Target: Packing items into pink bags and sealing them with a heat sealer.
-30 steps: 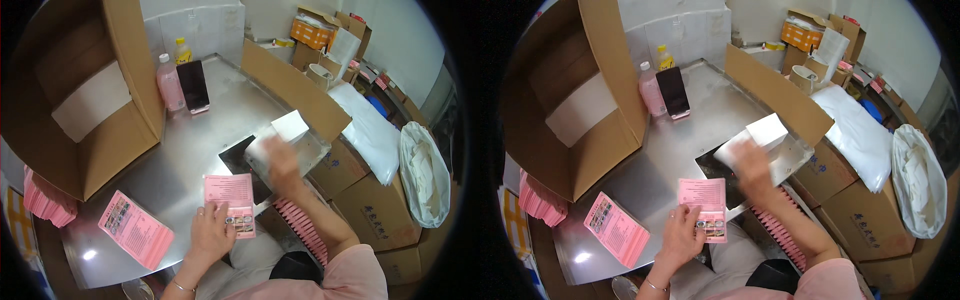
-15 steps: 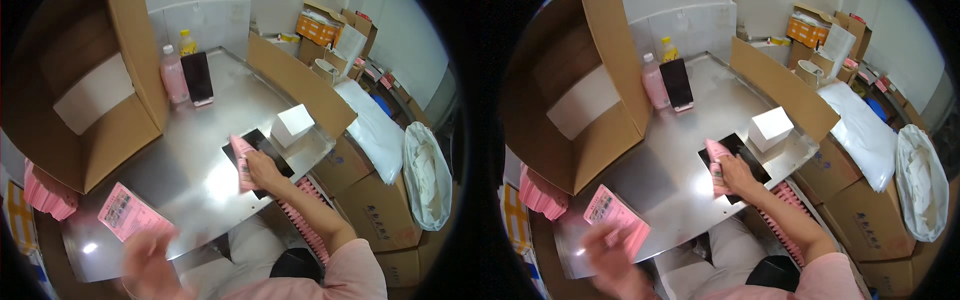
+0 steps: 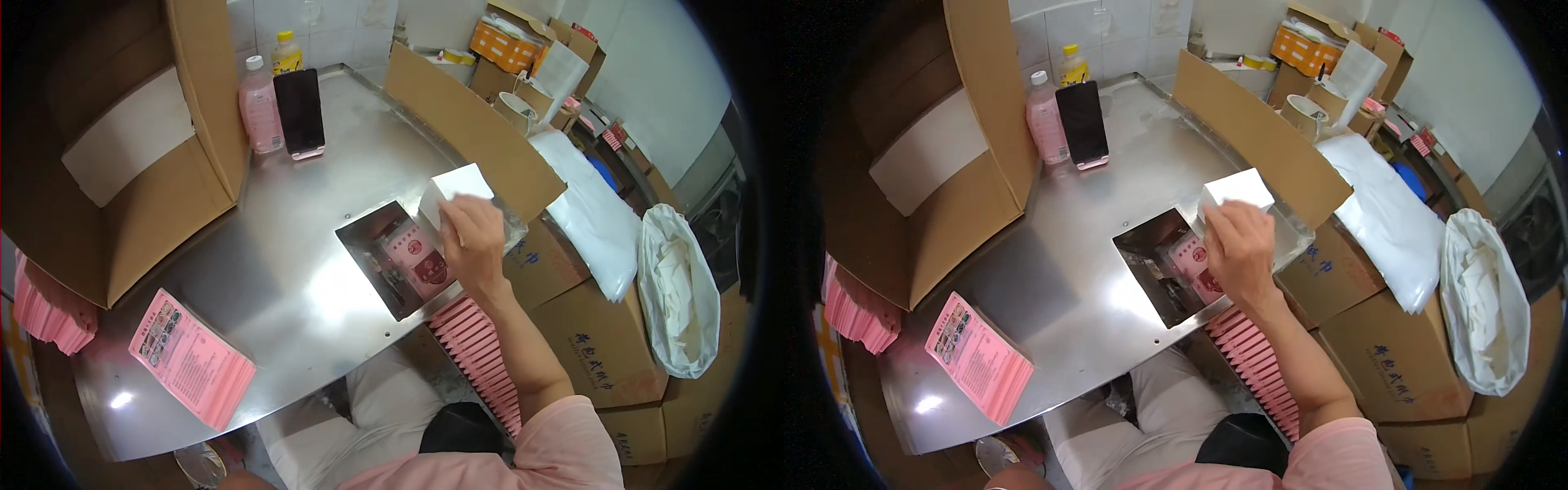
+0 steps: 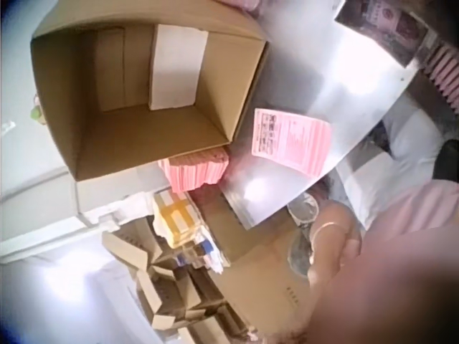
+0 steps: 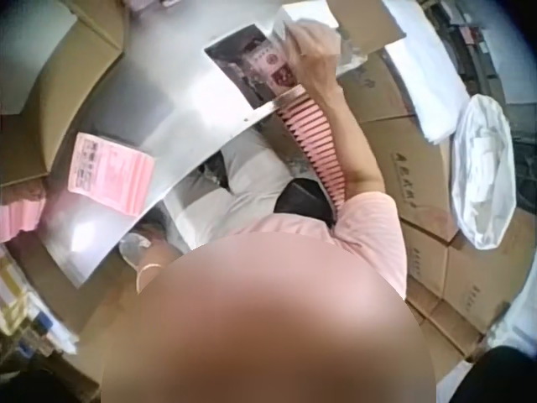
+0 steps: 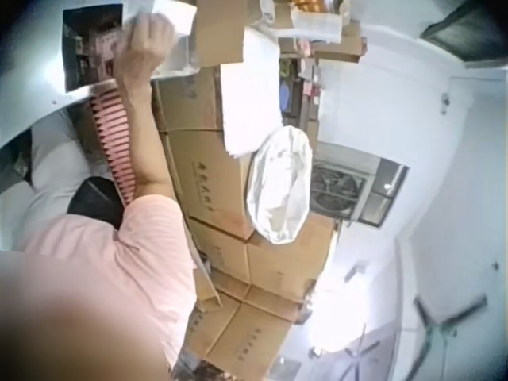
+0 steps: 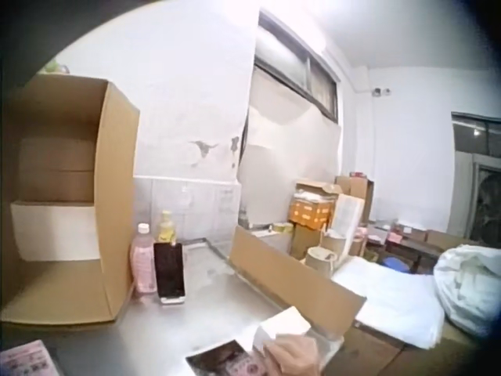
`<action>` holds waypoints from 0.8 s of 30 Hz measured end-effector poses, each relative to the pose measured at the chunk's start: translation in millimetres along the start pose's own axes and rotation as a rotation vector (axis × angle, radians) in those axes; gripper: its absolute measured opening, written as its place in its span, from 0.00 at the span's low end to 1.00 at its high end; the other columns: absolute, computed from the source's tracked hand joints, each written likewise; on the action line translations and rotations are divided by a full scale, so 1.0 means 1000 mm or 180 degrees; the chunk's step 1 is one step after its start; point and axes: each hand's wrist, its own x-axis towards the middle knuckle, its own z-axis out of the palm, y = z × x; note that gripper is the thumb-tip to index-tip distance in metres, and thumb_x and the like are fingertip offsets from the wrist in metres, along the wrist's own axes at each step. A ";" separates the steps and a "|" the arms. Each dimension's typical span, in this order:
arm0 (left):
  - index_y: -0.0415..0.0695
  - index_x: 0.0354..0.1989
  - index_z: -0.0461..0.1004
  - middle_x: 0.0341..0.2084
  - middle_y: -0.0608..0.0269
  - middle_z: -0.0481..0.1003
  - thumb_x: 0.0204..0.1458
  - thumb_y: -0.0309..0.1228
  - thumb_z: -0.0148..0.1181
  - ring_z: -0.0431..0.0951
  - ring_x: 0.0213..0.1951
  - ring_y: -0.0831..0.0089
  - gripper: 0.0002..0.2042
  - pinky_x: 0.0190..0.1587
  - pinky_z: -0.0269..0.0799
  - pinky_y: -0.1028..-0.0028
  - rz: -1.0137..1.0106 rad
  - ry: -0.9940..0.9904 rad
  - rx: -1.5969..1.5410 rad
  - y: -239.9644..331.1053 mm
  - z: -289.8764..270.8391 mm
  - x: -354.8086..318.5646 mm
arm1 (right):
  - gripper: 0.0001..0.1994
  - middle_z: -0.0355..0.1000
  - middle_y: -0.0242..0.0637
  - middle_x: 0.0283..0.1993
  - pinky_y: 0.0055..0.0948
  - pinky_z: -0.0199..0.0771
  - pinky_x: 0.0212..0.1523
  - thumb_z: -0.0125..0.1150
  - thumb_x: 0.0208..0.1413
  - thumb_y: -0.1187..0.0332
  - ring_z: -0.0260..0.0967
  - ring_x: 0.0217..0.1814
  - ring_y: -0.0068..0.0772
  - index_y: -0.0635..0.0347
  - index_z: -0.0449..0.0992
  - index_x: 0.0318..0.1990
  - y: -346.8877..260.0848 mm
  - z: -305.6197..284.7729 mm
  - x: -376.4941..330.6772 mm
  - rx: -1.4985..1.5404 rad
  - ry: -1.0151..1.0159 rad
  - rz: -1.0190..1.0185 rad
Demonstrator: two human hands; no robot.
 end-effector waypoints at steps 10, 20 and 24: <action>0.37 0.54 0.69 0.57 0.48 0.69 0.53 0.33 0.61 0.74 0.53 0.59 0.21 0.53 0.76 0.59 0.1507 0.0426 0.2567 -0.009 -0.009 0.050 | 0.12 0.70 0.43 0.37 0.43 0.66 0.42 0.65 0.54 0.65 0.67 0.43 0.45 0.62 0.81 0.43 0.036 0.029 -0.005 -0.0668 -0.0267 0.0551; 0.41 0.40 0.68 0.34 0.52 0.69 0.57 0.22 0.53 0.69 0.42 0.54 0.04 0.55 0.60 0.57 -0.0273 -0.1618 0.1162 -0.047 0.093 0.007 | 0.10 0.70 0.41 0.36 0.44 0.66 0.43 0.60 0.54 0.70 0.67 0.43 0.43 0.59 0.82 0.42 0.053 0.025 -0.001 -0.0399 -0.0335 0.0859; 0.41 0.43 0.70 0.39 0.49 0.71 0.54 0.23 0.55 0.71 0.47 0.50 0.08 0.51 0.66 0.58 -0.0468 -0.1673 -0.0654 0.025 0.112 0.014 | 0.15 0.73 0.44 0.40 0.44 0.68 0.48 0.60 0.51 0.76 0.69 0.49 0.47 0.59 0.80 0.48 0.048 0.020 -0.004 -0.0263 -0.0099 0.0702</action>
